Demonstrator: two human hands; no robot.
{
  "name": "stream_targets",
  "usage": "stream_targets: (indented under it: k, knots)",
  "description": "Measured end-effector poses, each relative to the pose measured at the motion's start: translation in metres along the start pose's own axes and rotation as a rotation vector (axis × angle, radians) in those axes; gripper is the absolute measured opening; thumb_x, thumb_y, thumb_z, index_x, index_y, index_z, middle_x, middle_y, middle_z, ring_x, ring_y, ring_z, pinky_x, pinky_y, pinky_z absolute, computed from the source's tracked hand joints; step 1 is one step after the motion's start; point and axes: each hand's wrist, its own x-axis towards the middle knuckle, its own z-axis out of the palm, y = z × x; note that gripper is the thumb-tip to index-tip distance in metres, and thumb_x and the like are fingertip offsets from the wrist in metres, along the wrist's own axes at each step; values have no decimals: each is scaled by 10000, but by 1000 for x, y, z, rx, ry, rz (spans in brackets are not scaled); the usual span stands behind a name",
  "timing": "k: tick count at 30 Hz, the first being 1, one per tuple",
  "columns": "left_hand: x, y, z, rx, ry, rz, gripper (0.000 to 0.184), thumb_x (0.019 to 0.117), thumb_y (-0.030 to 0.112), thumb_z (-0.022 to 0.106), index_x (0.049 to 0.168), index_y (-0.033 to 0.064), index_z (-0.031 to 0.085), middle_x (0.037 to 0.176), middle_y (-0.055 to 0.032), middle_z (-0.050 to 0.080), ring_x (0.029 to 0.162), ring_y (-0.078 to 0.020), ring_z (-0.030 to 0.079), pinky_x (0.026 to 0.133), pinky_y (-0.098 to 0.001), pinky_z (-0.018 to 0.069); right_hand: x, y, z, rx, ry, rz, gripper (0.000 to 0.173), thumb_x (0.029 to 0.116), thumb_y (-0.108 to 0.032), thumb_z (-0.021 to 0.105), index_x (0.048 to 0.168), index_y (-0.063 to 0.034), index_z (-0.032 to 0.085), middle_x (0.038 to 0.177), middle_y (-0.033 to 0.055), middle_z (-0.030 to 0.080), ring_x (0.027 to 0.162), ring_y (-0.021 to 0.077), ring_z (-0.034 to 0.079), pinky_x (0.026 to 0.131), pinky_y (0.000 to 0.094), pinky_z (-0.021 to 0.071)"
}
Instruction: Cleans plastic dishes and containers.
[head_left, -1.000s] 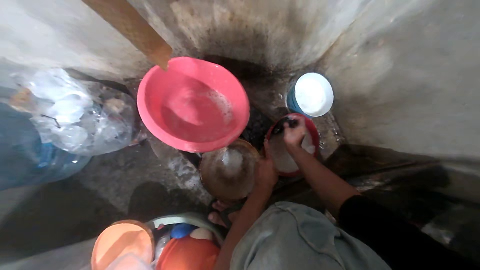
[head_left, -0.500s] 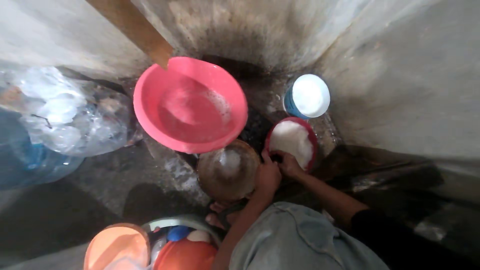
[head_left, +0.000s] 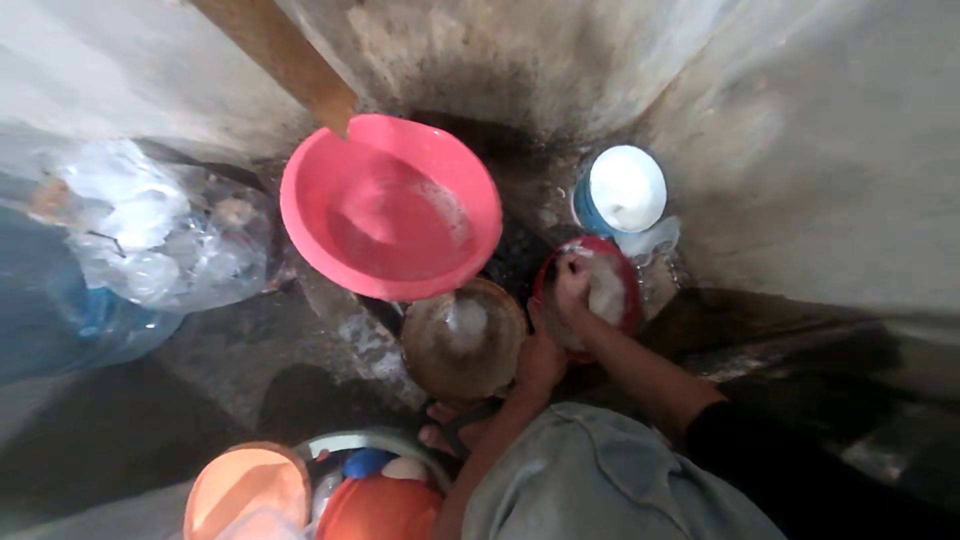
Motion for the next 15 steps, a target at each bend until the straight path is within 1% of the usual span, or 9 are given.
stream_targets:
  k: [3,4,6,8,10,11,12,14,15]
  knots:
    - [-8,6,-11,-27,-5,-25,1000,977,203,660,1634,125,-90,1219,-229,657,1076,-340,701,948,-489,564,-42,-10,-16,-290,-350,16,358,1055,-209,559,1364,-30,581,1341,215,622,1207,342,630,1014,529,521]
    - [-11,8,-14,-28,-9,-32,982,981,209,662,1635,112,-64,1236,-231,651,1095,-344,694,961,-491,558,-47,-14,-21,-365,-422,28,385,1047,-196,574,1397,-37,565,1373,212,607,1232,344,620,1034,524,511]
    - [-12,9,-14,-17,-6,-49,968,975,194,663,1637,108,-38,1240,-233,648,1095,-347,694,955,-489,560,-43,-18,-25,-400,-460,1,366,1020,-161,625,1355,-17,601,1325,218,634,1197,349,634,1019,523,515]
    - [-12,10,-14,13,-15,-75,973,961,171,663,1637,109,-34,1252,-235,643,1099,-345,694,949,-492,566,-20,-17,-22,-315,-352,-9,298,993,-145,661,1250,6,656,1222,208,679,1142,319,659,1002,502,531]
    - [-12,12,-14,41,-16,-72,936,974,175,639,1639,109,-16,1230,-231,651,1092,-342,695,942,-493,567,6,-16,-13,-157,-86,75,261,953,-131,697,1148,42,679,1124,224,695,1073,326,670,959,511,540]
    - [-12,12,-13,43,1,-57,929,972,178,637,1640,113,-5,1199,-226,660,1067,-342,702,925,-493,572,17,-18,-8,-102,49,149,287,949,-147,701,1163,42,677,1133,235,689,1079,345,665,950,528,536]
    - [-11,12,-12,51,15,-46,922,976,186,626,1642,115,-8,1184,-220,668,1051,-334,708,915,-487,579,24,-17,-4,-69,137,182,327,954,-154,699,1220,30,650,1203,234,667,1145,347,644,992,523,522]
    - [-11,15,-17,53,-21,-74,905,990,202,616,1639,106,-8,1231,-224,650,1090,-332,698,938,-478,571,23,-18,1,-83,156,161,399,990,-158,657,1332,22,562,1361,236,585,1287,344,571,1085,489,474]
    - [-9,13,-14,51,-28,-77,893,982,236,638,1635,88,46,1253,-226,640,1113,-338,688,952,-484,564,17,-18,2,-115,111,115,409,1003,-160,636,1357,23,543,1386,239,570,1305,346,561,1100,481,467]
